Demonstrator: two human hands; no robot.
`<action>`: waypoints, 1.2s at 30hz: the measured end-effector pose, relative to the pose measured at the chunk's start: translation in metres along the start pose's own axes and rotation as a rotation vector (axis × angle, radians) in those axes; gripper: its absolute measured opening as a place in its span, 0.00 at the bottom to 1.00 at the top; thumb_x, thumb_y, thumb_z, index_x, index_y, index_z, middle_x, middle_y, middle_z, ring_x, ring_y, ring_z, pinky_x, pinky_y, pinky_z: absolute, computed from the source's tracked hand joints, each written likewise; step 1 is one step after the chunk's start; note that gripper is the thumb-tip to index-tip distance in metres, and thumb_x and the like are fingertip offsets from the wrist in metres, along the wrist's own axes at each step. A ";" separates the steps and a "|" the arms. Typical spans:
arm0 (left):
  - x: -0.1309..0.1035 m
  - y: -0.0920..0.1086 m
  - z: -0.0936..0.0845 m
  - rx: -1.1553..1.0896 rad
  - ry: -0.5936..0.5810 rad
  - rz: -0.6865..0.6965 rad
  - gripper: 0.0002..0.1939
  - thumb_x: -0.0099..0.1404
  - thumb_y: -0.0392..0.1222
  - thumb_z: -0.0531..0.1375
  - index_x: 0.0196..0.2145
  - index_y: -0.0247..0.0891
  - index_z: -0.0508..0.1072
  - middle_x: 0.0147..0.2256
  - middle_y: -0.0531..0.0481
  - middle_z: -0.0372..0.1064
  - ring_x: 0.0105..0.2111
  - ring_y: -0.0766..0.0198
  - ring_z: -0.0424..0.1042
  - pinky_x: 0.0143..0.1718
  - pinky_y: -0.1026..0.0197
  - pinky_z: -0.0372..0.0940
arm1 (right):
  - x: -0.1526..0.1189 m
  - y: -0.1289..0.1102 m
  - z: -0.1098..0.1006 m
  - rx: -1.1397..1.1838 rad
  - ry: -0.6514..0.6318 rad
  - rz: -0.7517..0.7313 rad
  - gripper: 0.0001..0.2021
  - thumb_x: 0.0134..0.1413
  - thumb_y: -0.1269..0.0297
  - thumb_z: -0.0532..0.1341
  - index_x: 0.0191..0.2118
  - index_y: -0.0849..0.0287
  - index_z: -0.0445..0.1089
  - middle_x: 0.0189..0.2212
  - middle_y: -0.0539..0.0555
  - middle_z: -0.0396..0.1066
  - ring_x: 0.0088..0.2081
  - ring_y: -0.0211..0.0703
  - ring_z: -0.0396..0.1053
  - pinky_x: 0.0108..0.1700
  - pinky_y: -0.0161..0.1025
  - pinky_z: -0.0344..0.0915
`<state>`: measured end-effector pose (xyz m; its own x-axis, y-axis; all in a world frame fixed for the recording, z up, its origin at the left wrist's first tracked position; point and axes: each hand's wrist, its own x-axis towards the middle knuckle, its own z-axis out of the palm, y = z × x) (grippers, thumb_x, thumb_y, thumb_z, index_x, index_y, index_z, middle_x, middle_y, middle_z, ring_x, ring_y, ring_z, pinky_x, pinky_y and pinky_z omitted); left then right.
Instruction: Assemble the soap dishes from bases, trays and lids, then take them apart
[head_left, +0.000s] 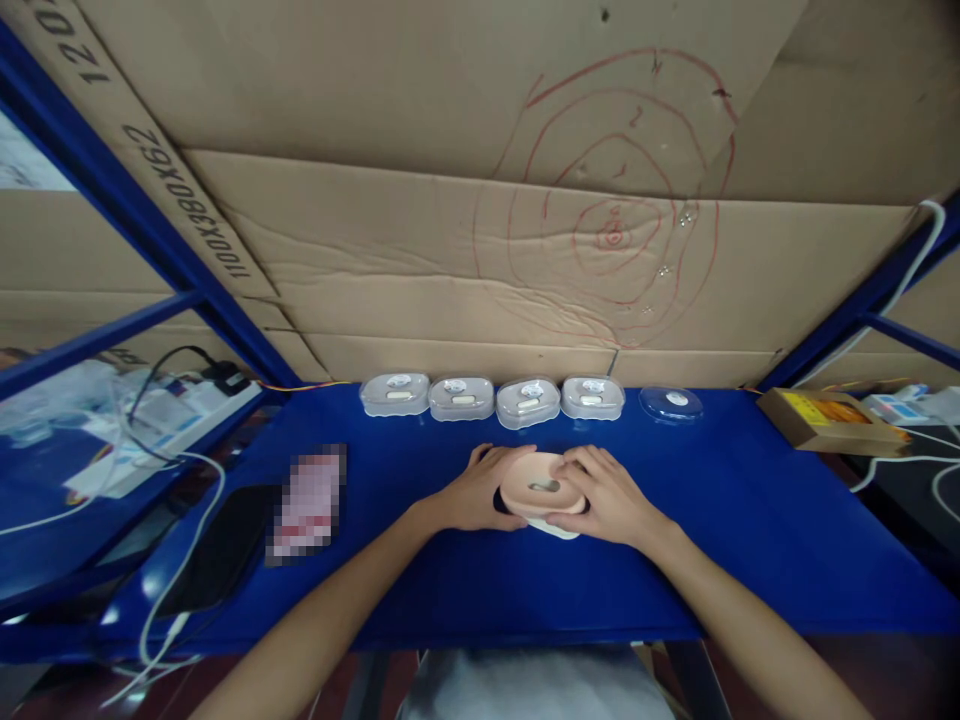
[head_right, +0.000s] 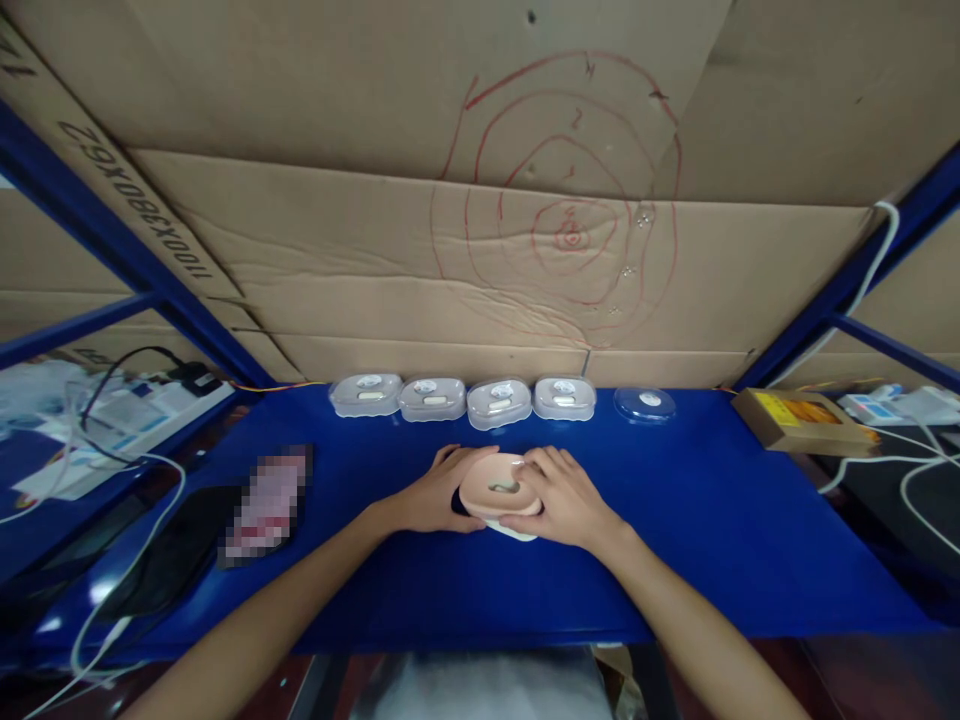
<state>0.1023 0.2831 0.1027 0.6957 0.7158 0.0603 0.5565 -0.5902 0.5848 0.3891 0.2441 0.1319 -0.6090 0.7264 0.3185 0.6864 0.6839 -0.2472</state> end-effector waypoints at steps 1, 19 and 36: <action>0.000 0.000 0.000 0.002 0.006 -0.008 0.62 0.56 0.57 0.75 0.78 0.48 0.47 0.72 0.37 0.58 0.73 0.35 0.56 0.75 0.32 0.38 | 0.000 0.000 0.001 0.003 0.009 -0.001 0.26 0.62 0.42 0.70 0.56 0.53 0.73 0.53 0.61 0.74 0.54 0.59 0.72 0.56 0.55 0.67; 0.002 -0.012 0.008 -0.052 -0.058 -0.048 0.73 0.54 0.62 0.77 0.80 0.50 0.33 0.78 0.36 0.42 0.77 0.33 0.43 0.76 0.27 0.30 | 0.000 0.006 0.004 0.093 0.064 -0.022 0.25 0.56 0.47 0.75 0.54 0.54 0.74 0.55 0.62 0.73 0.58 0.61 0.71 0.59 0.58 0.69; -0.002 -0.011 -0.008 0.068 -0.014 -0.091 0.68 0.50 0.76 0.74 0.78 0.49 0.51 0.67 0.35 0.63 0.68 0.31 0.61 0.73 0.26 0.41 | -0.002 -0.002 0.004 0.193 -0.145 0.106 0.32 0.57 0.49 0.75 0.64 0.52 0.70 0.63 0.61 0.69 0.63 0.61 0.67 0.65 0.57 0.66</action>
<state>0.0906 0.2911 0.1024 0.6472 0.7623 -0.0021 0.6469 -0.5476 0.5307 0.3873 0.2418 0.1278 -0.5978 0.7874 0.1504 0.6693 0.5936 -0.4468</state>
